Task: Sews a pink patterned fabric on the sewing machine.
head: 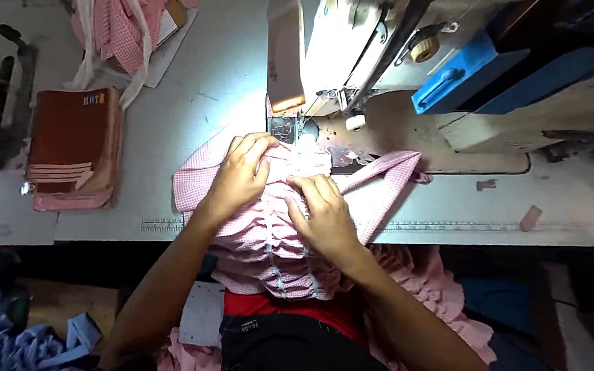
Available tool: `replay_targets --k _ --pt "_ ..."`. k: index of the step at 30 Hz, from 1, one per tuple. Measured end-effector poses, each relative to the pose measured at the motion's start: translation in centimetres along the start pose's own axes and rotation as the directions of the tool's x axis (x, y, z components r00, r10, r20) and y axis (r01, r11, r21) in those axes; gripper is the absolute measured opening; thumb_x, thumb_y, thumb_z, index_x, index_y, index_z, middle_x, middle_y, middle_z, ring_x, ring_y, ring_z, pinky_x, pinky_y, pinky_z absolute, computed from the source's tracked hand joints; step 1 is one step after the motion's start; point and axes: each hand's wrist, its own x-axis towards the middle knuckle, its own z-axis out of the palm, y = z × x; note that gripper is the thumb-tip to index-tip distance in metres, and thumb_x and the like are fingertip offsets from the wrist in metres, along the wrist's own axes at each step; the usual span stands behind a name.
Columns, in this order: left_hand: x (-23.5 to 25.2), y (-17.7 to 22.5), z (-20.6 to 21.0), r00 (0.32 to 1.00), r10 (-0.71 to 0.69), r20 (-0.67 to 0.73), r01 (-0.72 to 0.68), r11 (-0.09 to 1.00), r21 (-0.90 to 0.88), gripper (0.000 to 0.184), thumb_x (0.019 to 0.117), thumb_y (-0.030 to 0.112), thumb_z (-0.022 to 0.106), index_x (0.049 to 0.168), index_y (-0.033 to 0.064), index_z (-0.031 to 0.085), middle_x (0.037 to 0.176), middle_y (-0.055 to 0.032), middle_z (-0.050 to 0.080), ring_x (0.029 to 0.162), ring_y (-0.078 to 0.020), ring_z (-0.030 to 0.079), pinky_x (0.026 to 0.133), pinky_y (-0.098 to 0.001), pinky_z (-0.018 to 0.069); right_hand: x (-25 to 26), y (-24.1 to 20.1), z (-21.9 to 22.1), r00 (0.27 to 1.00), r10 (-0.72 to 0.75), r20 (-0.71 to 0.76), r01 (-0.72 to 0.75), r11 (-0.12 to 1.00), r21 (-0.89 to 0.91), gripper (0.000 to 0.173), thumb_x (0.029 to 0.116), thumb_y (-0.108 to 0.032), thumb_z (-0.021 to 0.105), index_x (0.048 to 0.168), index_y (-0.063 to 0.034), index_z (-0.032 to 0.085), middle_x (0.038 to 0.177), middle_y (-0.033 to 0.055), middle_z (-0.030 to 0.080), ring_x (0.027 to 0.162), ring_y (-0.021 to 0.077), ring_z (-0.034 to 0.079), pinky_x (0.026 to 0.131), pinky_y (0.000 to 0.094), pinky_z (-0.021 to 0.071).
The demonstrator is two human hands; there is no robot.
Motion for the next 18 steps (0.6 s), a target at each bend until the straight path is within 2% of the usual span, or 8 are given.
replay_targets --k 3,6,7,9,12,14,16,18 --pt "1.0 -0.7 -0.6 1.000 -0.005 -0.013 0.004 0.999 -0.036 0.031 0.1035 0.015 0.055 0.132 0.0093 0.067 0.134 -0.0079 0.066 0.122 -0.0191 0.063 0.106 -0.0368 0.0499 -1.4 0.4 -0.6 0.999 -0.025 0.042 0.026 0.999 -0.035 0.035 0.0984 -0.031 0.061 0.126 -0.0116 0.072 0.112 0.0111 0.066 0.103 0.0280 0.063 0.086 0.0435 0.0537" --pt "1.5 -0.5 0.3 0.993 -0.082 -0.080 0.078 0.996 -0.051 0.036 0.0987 0.021 0.067 0.133 0.0095 0.066 0.123 -0.0096 0.067 0.099 -0.0149 0.067 0.087 -0.0312 0.0559 -2.1 1.0 -1.7 0.998 0.012 0.069 -0.010 1.000 -0.026 0.034 0.0983 -0.031 0.061 0.125 -0.0131 0.072 0.110 0.0101 0.066 0.102 0.0266 0.063 0.086 0.0422 0.0535" --pt "1.8 -0.1 0.6 0.987 -0.104 -0.121 0.096 0.993 -0.069 0.037 0.0958 0.024 0.072 0.129 0.0077 0.066 0.118 -0.0100 0.065 0.090 -0.0131 0.065 0.080 -0.0277 0.0561 -2.2 1.2 -2.3 0.996 0.033 0.087 -0.031 0.999 -0.029 0.034 0.0978 -0.032 0.061 0.124 -0.0136 0.073 0.108 0.0094 0.066 0.101 0.0264 0.062 0.084 0.0426 0.0537" --pt "2.2 0.8 1.3 0.971 -0.154 -0.181 0.138 0.985 -0.100 0.035 0.0900 0.029 0.079 0.110 0.0044 0.065 0.103 -0.0092 0.060 0.079 -0.0122 0.060 0.070 -0.0253 0.0515 -1.9 1.3 -3.7 0.987 0.085 0.136 -0.081 0.996 -0.041 0.035 0.0957 -0.038 0.063 0.120 -0.0147 0.073 0.103 0.0073 0.066 0.096 0.0250 0.064 0.079 0.0446 0.0537" --pt "2.2 2.1 2.9 0.955 -0.163 -0.248 0.138 0.983 -0.118 0.027 0.0887 0.027 0.080 0.094 0.0043 0.068 0.088 -0.0067 0.061 0.077 -0.0129 0.060 0.069 -0.0266 0.0506 0.2 0.0 -5.1 0.995 0.075 0.069 -0.075 0.997 -0.004 0.028 0.0937 -0.035 0.067 0.106 -0.0120 0.075 0.092 0.0035 0.067 0.083 0.0178 0.065 0.071 0.0375 0.0545" --pt "2.2 2.6 3.6 0.955 -0.143 -0.259 0.115 0.986 -0.121 0.019 0.0921 0.024 0.077 0.094 0.0056 0.071 0.090 -0.0059 0.064 0.081 -0.0114 0.064 0.073 -0.0247 0.0539 2.2 -0.9 -4.0 0.995 0.014 -0.101 -0.002 0.994 0.113 0.018 0.0970 -0.019 0.066 0.108 -0.0071 0.075 0.100 0.0063 0.069 0.093 0.0160 0.066 0.080 0.0301 0.0560" --pt "2.1 2.6 3.6 0.958 -0.134 -0.252 0.107 0.987 -0.117 0.014 0.0962 0.021 0.072 0.098 0.0081 0.077 0.099 -0.0046 0.071 0.090 -0.0087 0.068 0.081 -0.0231 0.0566 3.8 0.0 -1.5 0.985 -0.012 -0.172 0.036 0.990 0.138 0.020 0.0992 -0.011 0.061 0.114 -0.0043 0.073 0.105 0.0101 0.067 0.099 0.0195 0.066 0.085 0.0312 0.0570" --pt "2.0 2.1 3.2 0.968 -0.131 -0.212 0.120 0.991 -0.064 0.015 0.0983 0.023 0.070 0.100 0.0131 0.081 0.103 -0.0007 0.073 0.096 -0.0066 0.068 0.086 -0.0233 0.0558 4.4 1.5 0.2 0.994 -0.026 -0.106 0.031 0.998 0.048 0.025 0.0991 -0.012 0.058 0.118 -0.0062 0.073 0.109 0.0117 0.066 0.104 0.0269 0.062 0.089 0.0394 0.0523"
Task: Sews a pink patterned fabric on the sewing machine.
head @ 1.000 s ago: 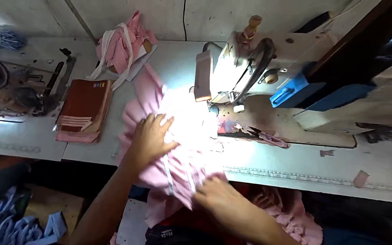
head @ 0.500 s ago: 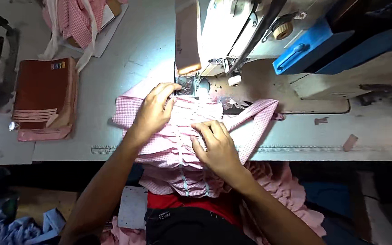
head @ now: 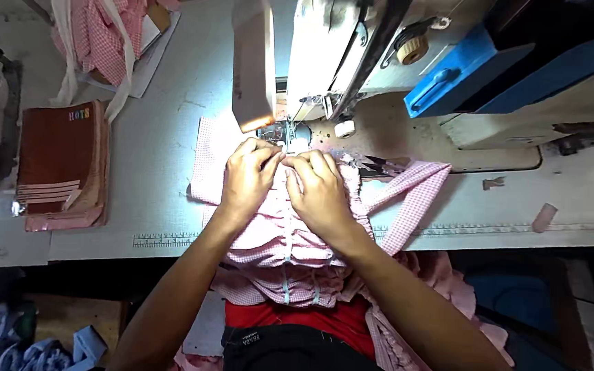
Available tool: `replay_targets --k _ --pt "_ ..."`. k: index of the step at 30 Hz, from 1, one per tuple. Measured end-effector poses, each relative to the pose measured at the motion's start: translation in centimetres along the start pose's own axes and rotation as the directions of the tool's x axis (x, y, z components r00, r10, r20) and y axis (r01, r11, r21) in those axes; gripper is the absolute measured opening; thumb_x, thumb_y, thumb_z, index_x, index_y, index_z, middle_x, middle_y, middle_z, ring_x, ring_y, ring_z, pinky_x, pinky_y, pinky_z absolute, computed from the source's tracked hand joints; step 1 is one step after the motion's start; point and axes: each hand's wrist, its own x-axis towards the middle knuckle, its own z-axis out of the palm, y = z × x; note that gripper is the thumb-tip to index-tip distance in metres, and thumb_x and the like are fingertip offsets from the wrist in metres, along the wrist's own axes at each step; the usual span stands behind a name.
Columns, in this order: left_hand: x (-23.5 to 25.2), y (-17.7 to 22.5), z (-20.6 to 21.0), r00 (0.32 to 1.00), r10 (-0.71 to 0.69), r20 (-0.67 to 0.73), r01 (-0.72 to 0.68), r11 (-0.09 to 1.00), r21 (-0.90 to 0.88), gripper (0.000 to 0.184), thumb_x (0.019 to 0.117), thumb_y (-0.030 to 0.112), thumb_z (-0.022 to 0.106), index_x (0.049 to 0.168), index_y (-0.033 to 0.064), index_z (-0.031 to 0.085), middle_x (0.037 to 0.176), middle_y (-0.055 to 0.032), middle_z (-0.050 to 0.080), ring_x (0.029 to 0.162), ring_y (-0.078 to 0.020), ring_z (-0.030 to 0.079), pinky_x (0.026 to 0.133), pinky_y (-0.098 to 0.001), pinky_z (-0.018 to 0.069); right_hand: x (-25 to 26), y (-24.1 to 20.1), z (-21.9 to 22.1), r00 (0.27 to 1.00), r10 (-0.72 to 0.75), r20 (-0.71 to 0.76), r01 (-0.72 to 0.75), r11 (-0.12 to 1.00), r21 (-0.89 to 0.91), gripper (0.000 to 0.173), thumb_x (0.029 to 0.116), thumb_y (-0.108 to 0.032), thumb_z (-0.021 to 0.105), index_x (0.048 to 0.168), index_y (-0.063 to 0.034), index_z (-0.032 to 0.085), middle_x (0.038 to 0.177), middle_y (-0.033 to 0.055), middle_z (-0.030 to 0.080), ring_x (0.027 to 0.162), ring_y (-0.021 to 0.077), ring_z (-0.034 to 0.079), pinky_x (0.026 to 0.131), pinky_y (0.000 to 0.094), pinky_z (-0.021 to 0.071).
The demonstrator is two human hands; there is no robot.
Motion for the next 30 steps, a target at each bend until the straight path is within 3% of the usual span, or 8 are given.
replay_targets --k 7,11,13,15,20,30 --pt "-0.1 0.5 0.4 0.999 0.018 0.040 -0.020 0.998 0.062 0.016 0.0963 0.016 0.068 0.107 0.0159 0.079 0.101 -0.0026 0.069 0.089 -0.0090 0.066 0.077 -0.0261 0.0564 -0.9 1.6 -0.8 0.982 -0.120 0.148 0.143 0.977 -0.160 0.032 0.1015 -0.019 0.055 0.127 -0.0102 0.072 0.118 0.0128 0.065 0.105 0.0309 0.059 0.089 0.0417 0.0499" --pt "-1.0 1.4 -1.2 0.994 -0.016 0.112 0.000 0.991 0.137 0.013 0.0992 0.024 0.069 0.104 0.0164 0.079 0.108 0.0004 0.071 0.094 -0.0090 0.068 0.080 -0.0293 0.0569 -1.2 2.0 -1.3 0.973 -0.112 0.202 0.146 0.976 -0.164 0.033 0.1023 -0.021 0.054 0.130 -0.0136 0.071 0.121 0.0138 0.064 0.106 0.0321 0.059 0.089 0.0441 0.0495" --pt "-1.0 0.9 -0.8 0.995 -0.010 0.104 -0.017 0.966 0.258 0.018 0.1005 0.029 0.066 0.105 0.0205 0.081 0.112 0.0036 0.074 0.100 -0.0137 0.067 0.083 -0.0345 0.0534 -1.2 2.0 -1.2 0.972 -0.114 0.204 0.150 0.973 -0.173 0.037 0.1027 -0.021 0.053 0.136 -0.0144 0.068 0.121 0.0141 0.064 0.105 0.0319 0.059 0.088 0.0434 0.0493" --pt "-0.7 0.7 -0.4 0.996 0.019 0.092 -0.048 0.945 0.323 0.019 0.1007 0.030 0.065 0.103 0.0219 0.081 0.109 0.0042 0.075 0.097 -0.0167 0.066 0.081 -0.0360 0.0524 -1.0 2.2 -1.4 0.970 -0.123 0.208 0.161 0.971 -0.179 0.041 0.1021 -0.020 0.053 0.140 -0.0150 0.065 0.120 0.0148 0.064 0.103 0.0323 0.059 0.086 0.0431 0.0498" --pt "1.0 0.1 1.1 0.995 0.069 0.071 -0.086 0.956 0.279 0.022 0.1016 0.034 0.063 0.100 0.0226 0.082 0.101 0.0035 0.075 0.089 -0.0168 0.066 0.076 -0.0359 0.0496 0.2 3.1 -1.9 0.969 -0.133 0.207 0.172 0.967 -0.186 0.035 0.1008 -0.016 0.053 0.130 -0.0109 0.071 0.116 0.0175 0.063 0.102 0.0342 0.059 0.086 0.0440 0.0498" --pt "1.6 -0.1 1.4 0.992 0.092 0.085 -0.111 0.959 0.259 0.024 0.1025 0.034 0.062 0.100 0.0211 0.082 0.105 0.0028 0.075 0.093 -0.0172 0.065 0.079 -0.0354 0.0489 0.0 2.9 -2.0 0.972 -0.094 0.214 0.145 0.961 -0.237 0.038 0.1013 -0.016 0.052 0.135 -0.0126 0.069 0.122 0.0180 0.063 0.106 0.0345 0.058 0.088 0.0441 0.0483"
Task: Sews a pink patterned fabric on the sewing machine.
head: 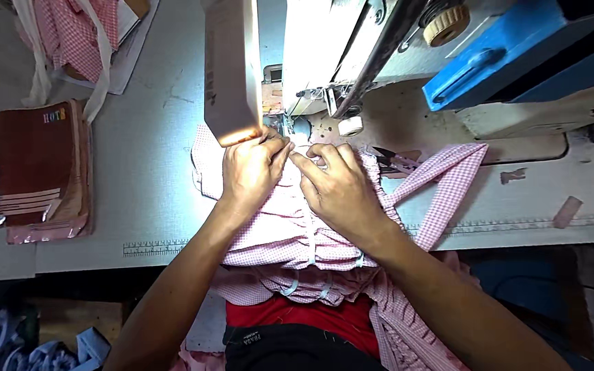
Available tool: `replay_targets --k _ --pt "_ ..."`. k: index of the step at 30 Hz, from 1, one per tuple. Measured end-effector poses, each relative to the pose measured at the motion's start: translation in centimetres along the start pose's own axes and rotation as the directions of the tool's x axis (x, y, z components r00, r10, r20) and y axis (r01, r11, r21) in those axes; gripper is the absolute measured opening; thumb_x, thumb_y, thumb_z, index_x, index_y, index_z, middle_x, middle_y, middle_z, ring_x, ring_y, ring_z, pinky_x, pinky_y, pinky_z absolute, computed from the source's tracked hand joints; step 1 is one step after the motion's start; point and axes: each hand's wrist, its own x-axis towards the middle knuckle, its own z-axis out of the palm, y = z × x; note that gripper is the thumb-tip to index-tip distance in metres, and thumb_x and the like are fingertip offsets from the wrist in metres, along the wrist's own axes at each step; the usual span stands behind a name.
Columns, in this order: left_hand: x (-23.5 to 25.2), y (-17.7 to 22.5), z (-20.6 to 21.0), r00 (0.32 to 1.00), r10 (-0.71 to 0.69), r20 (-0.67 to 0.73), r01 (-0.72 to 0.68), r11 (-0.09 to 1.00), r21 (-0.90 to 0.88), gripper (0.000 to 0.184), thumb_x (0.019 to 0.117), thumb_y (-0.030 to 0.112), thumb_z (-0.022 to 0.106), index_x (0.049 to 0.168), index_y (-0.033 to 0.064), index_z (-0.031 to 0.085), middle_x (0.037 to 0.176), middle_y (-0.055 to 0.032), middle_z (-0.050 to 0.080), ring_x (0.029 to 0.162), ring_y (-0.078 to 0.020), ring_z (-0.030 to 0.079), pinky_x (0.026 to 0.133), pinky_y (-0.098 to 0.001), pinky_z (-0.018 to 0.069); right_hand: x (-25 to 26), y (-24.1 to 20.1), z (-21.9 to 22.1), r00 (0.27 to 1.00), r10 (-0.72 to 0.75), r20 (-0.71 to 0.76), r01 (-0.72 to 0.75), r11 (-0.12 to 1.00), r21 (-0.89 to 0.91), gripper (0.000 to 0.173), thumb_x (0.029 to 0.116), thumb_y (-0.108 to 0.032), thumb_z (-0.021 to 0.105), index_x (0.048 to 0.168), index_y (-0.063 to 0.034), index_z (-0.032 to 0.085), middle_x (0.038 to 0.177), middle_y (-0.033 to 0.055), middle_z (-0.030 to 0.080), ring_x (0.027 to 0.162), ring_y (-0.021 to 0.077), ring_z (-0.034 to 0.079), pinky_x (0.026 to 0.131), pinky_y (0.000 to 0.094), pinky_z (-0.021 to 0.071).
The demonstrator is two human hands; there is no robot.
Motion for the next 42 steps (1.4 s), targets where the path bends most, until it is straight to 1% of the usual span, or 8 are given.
replay_targets --k 4,8,13,20,27,33,37,42 --pt "0.04 -0.01 -0.11 1.000 0.023 0.006 -0.023 1.000 -0.007 0.022 0.1021 0.033 0.063 0.102 0.0210 0.082 0.108 0.0022 0.075 0.092 -0.0167 0.065 0.078 -0.0351 0.0490 -0.26 -0.03 0.09 1.000 0.003 0.000 -0.003 1.000 -0.005 0.038 0.1018 -0.018 0.052 0.136 -0.0139 0.068 0.123 0.0179 0.063 0.106 0.0345 0.058 0.087 0.0441 0.0493" --pt "0.02 -0.16 0.03 0.999 0.038 -0.011 -0.038 0.999 -0.016 0.022 0.1016 0.032 0.064 0.100 0.0200 0.082 0.108 0.0026 0.074 0.091 -0.0157 0.065 0.076 -0.0342 0.0495 -0.29 0.00 0.19 1.000 0.009 0.002 -0.009 1.000 -0.002 0.038 0.1018 -0.018 0.051 0.136 -0.0151 0.068 0.123 0.0170 0.062 0.106 0.0335 0.058 0.086 0.0430 0.0491" --pt "0.03 -0.29 -0.02 0.999 0.042 -0.012 -0.043 0.999 -0.030 0.021 0.1015 0.031 0.064 0.101 0.0199 0.082 0.107 0.0016 0.075 0.094 -0.0167 0.065 0.081 -0.0350 0.0497 -0.21 -0.01 0.14 1.000 0.007 0.009 -0.008 1.000 0.012 0.038 0.1004 -0.017 0.053 0.134 -0.0149 0.069 0.123 0.0173 0.062 0.106 0.0336 0.058 0.085 0.0426 0.0491" --pt "0.12 -0.33 -0.25 1.000 0.011 0.008 -0.010 0.998 -0.056 0.021 0.1012 0.033 0.064 0.103 0.0217 0.082 0.108 0.0027 0.075 0.097 -0.0162 0.065 0.085 -0.0355 0.0494 -0.06 -0.19 0.08 1.000 0.025 0.007 -0.025 1.000 -0.008 0.040 0.1005 -0.017 0.052 0.137 -0.0155 0.068 0.126 0.0200 0.060 0.107 0.0360 0.057 0.087 0.0459 0.0478" --pt "-0.15 -0.47 -0.34 1.000 -0.009 0.012 0.009 0.997 -0.077 0.021 0.1006 0.033 0.065 0.109 0.0244 0.082 0.121 -0.0018 0.070 0.100 -0.0167 0.061 0.088 -0.0342 0.0470 0.09 0.04 0.11 0.998 0.052 -0.033 -0.051 0.998 0.027 0.040 0.0986 -0.018 0.052 0.134 -0.0170 0.070 0.131 0.0217 0.059 0.116 0.0398 0.054 0.093 0.0503 0.0451" --pt "-0.17 -0.50 -0.29 1.000 -0.009 0.005 0.009 0.997 -0.071 0.020 0.1002 0.033 0.066 0.109 0.0255 0.082 0.119 -0.0003 0.071 0.100 -0.0153 0.062 0.085 -0.0324 0.0472 0.19 0.05 0.19 0.996 0.079 -0.034 -0.077 0.996 0.033 0.041 0.0991 -0.021 0.050 0.135 -0.0191 0.069 0.132 0.0211 0.058 0.116 0.0394 0.054 0.092 0.0501 0.0456" --pt "-0.07 -0.39 -0.17 1.000 -0.005 0.009 0.006 0.998 -0.055 0.021 0.1002 0.031 0.065 0.109 0.0226 0.082 0.119 -0.0025 0.071 0.100 -0.0166 0.061 0.087 -0.0331 0.0462 0.24 0.06 -0.02 0.996 0.085 -0.028 -0.084 0.996 0.025 0.042 0.0993 -0.019 0.050 0.138 -0.0165 0.067 0.136 0.0213 0.057 0.118 0.0401 0.053 0.094 0.0509 0.0451" --pt "0.15 -0.78 -0.15 1.000 -0.020 0.008 0.020 0.999 -0.034 0.022 0.1010 0.033 0.064 0.110 0.0228 0.082 0.121 -0.0027 0.069 0.101 -0.0176 0.061 0.089 -0.0343 0.0459 0.47 0.27 -0.03 0.998 0.065 0.008 -0.066 0.998 0.008 0.045 0.0996 -0.019 0.049 0.141 -0.0179 0.064 0.142 0.0222 0.054 0.123 0.0420 0.051 0.097 0.0522 0.0444"
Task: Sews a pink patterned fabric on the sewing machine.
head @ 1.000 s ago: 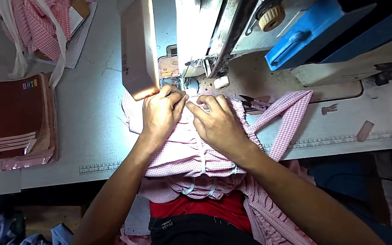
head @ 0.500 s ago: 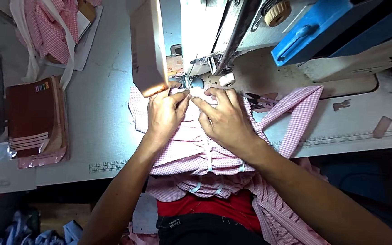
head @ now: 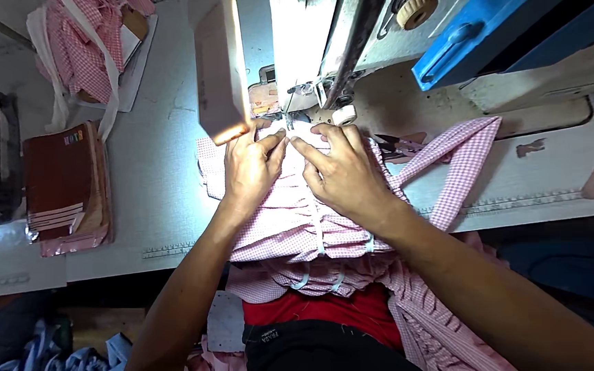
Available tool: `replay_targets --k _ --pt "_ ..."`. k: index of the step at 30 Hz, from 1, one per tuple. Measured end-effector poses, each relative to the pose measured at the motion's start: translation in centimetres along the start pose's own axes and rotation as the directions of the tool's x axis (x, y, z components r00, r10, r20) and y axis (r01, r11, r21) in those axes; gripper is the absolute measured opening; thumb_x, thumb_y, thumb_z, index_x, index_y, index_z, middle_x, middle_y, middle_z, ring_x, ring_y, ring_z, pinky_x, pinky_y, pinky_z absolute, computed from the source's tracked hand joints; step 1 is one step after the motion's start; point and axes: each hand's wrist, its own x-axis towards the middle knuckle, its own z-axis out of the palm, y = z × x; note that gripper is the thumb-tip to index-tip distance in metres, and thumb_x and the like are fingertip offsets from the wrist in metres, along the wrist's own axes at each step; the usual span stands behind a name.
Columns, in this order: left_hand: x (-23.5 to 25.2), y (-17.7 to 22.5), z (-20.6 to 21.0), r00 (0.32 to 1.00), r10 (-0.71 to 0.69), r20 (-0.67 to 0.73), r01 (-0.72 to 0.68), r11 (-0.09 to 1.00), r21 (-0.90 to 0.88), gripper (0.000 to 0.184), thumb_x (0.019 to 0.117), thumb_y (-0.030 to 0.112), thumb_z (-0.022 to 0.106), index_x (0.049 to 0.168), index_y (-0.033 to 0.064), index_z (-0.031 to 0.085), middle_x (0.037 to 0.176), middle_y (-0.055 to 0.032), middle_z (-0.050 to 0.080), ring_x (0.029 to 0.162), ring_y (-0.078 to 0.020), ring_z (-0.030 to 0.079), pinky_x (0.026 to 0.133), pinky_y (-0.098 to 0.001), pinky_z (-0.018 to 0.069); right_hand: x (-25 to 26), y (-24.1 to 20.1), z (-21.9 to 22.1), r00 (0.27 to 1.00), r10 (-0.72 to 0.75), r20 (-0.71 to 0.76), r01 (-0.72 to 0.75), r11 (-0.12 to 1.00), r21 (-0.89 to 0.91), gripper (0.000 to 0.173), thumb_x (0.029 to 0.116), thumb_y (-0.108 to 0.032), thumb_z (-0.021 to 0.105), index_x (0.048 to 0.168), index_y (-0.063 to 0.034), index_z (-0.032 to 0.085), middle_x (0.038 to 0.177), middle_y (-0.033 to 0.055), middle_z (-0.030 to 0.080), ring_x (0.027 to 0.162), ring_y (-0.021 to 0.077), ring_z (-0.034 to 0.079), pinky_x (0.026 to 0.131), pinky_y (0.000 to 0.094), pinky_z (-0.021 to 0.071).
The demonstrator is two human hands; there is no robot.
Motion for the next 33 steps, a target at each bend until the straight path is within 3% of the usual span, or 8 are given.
replay_targets --k 3,5,9,11,13,18,27,33 --pt "0.0 -0.3 -0.2 0.999 0.038 -0.028 -0.040 0.996 -0.081 0.023 0.1006 0.031 0.064 0.112 0.0201 0.080 0.128 -0.0048 0.067 0.110 -0.0193 0.060 0.095 -0.0359 0.0459 0.3 0.4 0.4 1.000 -0.006 -0.026 0.007 1.000 0.028 0.042 0.0999 -0.020 0.049 0.138 -0.0210 0.068 0.141 0.0189 0.056 0.124 0.0388 0.052 0.099 0.0501 0.0442" --pt "-0.7 -0.5 -1.0 0.986 0.166 0.004 -0.163 0.971 -0.176 0.026 0.0998 0.031 0.063 0.116 0.0177 0.079 0.133 -0.0045 0.067 0.122 -0.0211 0.059 0.104 -0.0410 0.0452 0.2 0.6 0.2 0.999 0.002 -0.037 0.002 0.993 0.116 0.038 0.1010 -0.022 0.051 0.133 -0.0196 0.071 0.141 0.0158 0.057 0.124 0.0360 0.052 0.101 0.0486 0.0437" --pt "-2.3 -0.5 -2.1 0.926 0.300 0.228 -0.293 0.954 -0.066 0.056 0.0935 0.062 0.060 0.134 0.0241 0.071 0.143 0.0069 0.064 0.143 -0.0216 0.049 0.119 -0.0545 0.0306 1.0 1.4 -0.3 0.994 0.094 -0.059 -0.076 0.966 0.247 0.034 0.1026 -0.021 0.048 0.127 -0.0100 0.069 0.133 0.0094 0.066 0.124 0.0282 0.059 0.107 0.0440 0.0448" --pt "-2.4 -0.3 -2.0 0.925 0.303 0.229 -0.311 0.950 -0.003 0.048 0.0979 0.057 0.058 0.131 0.0254 0.073 0.141 0.0068 0.066 0.143 -0.0230 0.050 0.121 -0.0560 0.0288 1.7 1.6 -0.1 0.990 0.125 -0.067 -0.105 0.965 0.240 0.036 0.1041 -0.021 0.044 0.127 -0.0086 0.068 0.131 0.0099 0.068 0.124 0.0271 0.059 0.109 0.0423 0.0429" --pt "-2.1 0.1 -1.7 0.926 0.331 0.181 -0.341 0.940 0.024 0.034 0.1032 0.043 0.057 0.121 0.0236 0.078 0.133 0.0051 0.071 0.139 -0.0232 0.055 0.122 -0.0539 0.0293 2.4 1.8 0.3 0.990 0.127 -0.063 -0.112 0.971 0.213 0.037 0.1059 -0.022 0.041 0.127 -0.0077 0.069 0.132 0.0111 0.067 0.127 0.0282 0.058 0.111 0.0428 0.0414" --pt "-5.2 1.8 -1.8 0.883 0.461 0.092 -0.450 0.885 -0.117 0.024 0.0970 0.011 0.060 0.111 0.0031 0.078 0.120 -0.0127 0.075 0.120 -0.0260 0.069 0.111 -0.0429 0.0503 3.2 1.9 0.6 0.989 0.134 -0.057 -0.122 0.976 0.180 0.038 0.1058 -0.024 0.041 0.128 -0.0075 0.068 0.129 0.0147 0.066 0.130 0.0315 0.056 0.112 0.0436 0.0415" --pt "-6.5 2.6 -1.8 0.907 0.404 0.118 -0.384 0.909 -0.163 0.026 0.1008 0.023 0.063 0.112 0.0057 0.079 0.124 -0.0100 0.074 0.123 -0.0219 0.068 0.111 -0.0384 0.0513 3.5 2.1 1.2 0.994 0.089 -0.065 -0.082 0.991 0.107 0.039 0.1044 -0.023 0.042 0.130 -0.0056 0.066 0.126 0.0178 0.065 0.125 0.0356 0.057 0.107 0.0461 0.0442" --pt "-6.4 2.6 -1.8 0.900 0.420 0.120 -0.402 0.904 -0.148 0.025 0.1006 0.021 0.063 0.111 0.0069 0.080 0.123 -0.0092 0.075 0.123 -0.0213 0.068 0.111 -0.0369 0.0516 4.1 2.4 1.1 0.990 0.108 -0.090 -0.101 0.992 0.080 0.038 0.1048 -0.024 0.044 0.128 -0.0055 0.067 0.128 0.0183 0.065 0.126 0.0359 0.058 0.107 0.0457 0.0451"
